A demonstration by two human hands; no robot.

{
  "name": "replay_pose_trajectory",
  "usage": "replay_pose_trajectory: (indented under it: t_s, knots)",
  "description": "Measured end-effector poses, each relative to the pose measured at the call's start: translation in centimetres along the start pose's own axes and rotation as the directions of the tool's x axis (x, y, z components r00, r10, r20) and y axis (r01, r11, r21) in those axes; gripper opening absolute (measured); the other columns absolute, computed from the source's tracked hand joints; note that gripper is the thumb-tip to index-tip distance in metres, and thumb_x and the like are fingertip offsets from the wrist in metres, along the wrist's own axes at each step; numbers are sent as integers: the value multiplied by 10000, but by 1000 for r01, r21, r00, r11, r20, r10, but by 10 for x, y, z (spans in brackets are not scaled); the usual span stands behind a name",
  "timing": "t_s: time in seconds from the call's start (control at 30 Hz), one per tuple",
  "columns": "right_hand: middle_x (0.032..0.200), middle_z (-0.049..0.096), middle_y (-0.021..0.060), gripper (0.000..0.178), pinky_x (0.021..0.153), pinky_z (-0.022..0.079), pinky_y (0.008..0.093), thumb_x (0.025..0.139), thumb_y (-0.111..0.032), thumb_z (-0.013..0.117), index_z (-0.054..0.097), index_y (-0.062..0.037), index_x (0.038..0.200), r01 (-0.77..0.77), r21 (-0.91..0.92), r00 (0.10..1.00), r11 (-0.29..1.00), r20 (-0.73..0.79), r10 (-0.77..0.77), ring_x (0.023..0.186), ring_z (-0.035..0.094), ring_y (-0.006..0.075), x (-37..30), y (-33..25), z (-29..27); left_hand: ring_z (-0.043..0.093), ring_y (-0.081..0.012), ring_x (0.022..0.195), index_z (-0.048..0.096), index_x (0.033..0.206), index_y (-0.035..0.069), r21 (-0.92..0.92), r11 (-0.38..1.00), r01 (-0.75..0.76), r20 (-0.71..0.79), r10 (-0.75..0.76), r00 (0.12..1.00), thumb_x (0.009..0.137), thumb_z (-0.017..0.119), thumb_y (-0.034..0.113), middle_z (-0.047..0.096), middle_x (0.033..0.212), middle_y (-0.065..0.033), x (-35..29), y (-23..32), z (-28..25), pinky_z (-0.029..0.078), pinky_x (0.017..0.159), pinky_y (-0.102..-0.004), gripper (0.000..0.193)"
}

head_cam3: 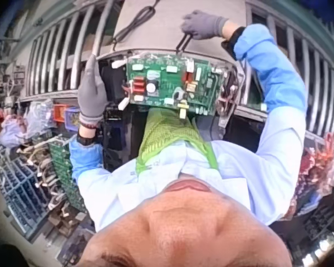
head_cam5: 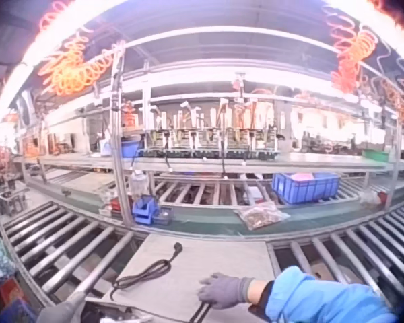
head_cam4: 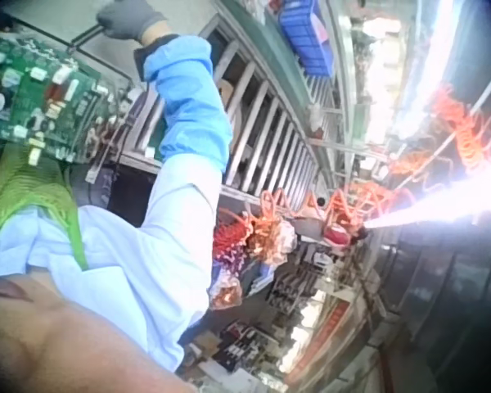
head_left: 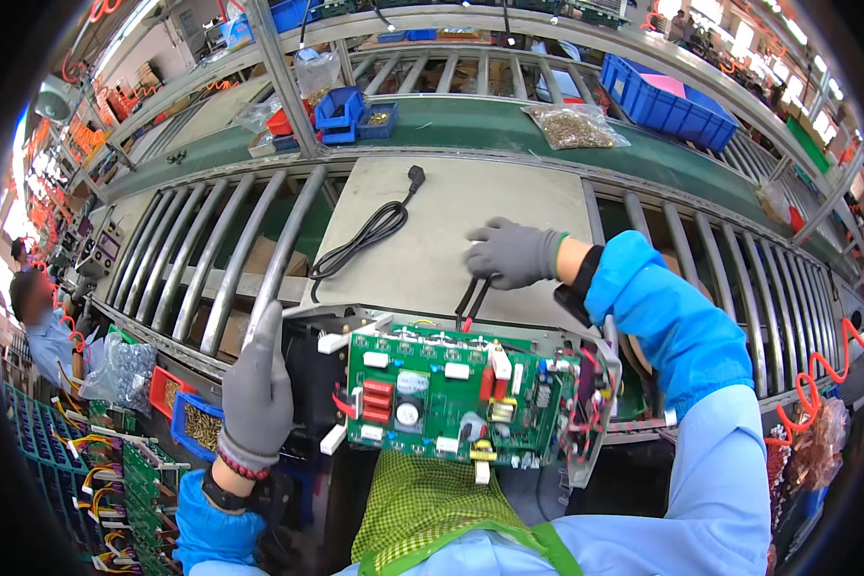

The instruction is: Assembling electronic components and wiring harnesses into an inverter unit on a factory line.

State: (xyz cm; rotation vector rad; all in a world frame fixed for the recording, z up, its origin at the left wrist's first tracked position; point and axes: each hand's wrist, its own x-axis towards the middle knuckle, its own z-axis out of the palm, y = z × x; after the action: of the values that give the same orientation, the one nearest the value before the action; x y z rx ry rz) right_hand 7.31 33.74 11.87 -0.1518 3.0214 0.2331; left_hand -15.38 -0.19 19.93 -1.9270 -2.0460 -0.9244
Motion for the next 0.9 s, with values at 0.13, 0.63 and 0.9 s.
replay_pose_trajectory:
  t_s: [0.13, 0.63, 0.9]
  knots:
    - [964, 629, 121, 279, 818, 470, 465, 815, -312, 606, 569, -102, 996, -286, 146, 943, 947, 218, 251, 952, 609, 374, -48, 1, -23, 615, -419, 973, 475, 1373, 58, -36, 998, -50, -2, 50, 999, 863, 423, -46, 593, 1147, -280, 32, -11, 10, 492, 815, -428, 524]
    - [1371, 459, 158, 839, 981, 453, 416, 746, -313, 741, 334, -132, 1458, -631, 269, 772, 728, 126, 623, 1151, 548, 357, -121, 4, -24, 615, -423, 777, 531, 1334, 180, 41, 997, 58, 160, -63, 985, 867, 472, 45, 621, 809, -249, 63, -24, 27, 486, 681, -490, 490]
    - [1541, 272, 71, 946, 1004, 415, 478, 659, -260, 787, 305, -281, 1473, -149, 74, 968, 986, -191, 161, 1348, 342, 377, -55, -23, 7, 645, -385, 798, 536, 1301, 0, -33, 993, -118, -110, 113, 987, 854, 442, -68, 640, 915, -245, -2, 6, 3, 501, 709, -430, 462]
